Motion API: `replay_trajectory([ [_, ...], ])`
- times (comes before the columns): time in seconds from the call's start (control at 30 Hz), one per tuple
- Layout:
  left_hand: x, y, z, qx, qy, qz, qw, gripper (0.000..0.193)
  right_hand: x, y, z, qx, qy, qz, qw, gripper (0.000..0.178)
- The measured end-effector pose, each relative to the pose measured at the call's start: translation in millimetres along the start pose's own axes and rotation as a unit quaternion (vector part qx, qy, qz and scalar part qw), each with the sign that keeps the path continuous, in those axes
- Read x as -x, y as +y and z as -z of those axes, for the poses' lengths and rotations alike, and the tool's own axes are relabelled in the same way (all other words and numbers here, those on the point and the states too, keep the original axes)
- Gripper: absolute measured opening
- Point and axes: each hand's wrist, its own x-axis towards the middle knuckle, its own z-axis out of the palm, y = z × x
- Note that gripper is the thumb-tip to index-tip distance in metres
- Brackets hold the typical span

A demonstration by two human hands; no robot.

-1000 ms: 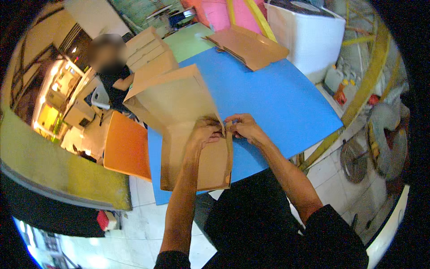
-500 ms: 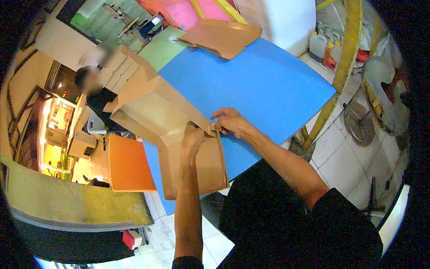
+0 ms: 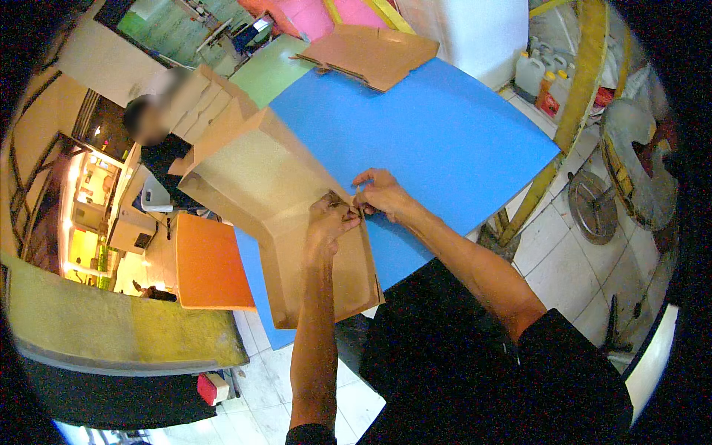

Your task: The person assembles flat cardboard pieces into small boxes by folding the flaps and securing them with tape. The person repeatedly picks up a flat piece, folds it into a box shape, and places the finished box on a stack on the table.

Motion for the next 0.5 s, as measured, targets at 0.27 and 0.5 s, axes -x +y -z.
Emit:
replay_trajectory([
  [0.27, -2, -7, 5, 0.059, 0.002, -0.011, 0.998, 0.003, -14, 11, 5, 0.002, -0.042, -0.027, 0.999, 0.047],
  [0.5, -15, -20, 11, 0.082, -0.012, -0.007, 0.997, 0.014, -8, 10, 3, -0.067, -0.031, -0.020, 0.997, 0.045],
])
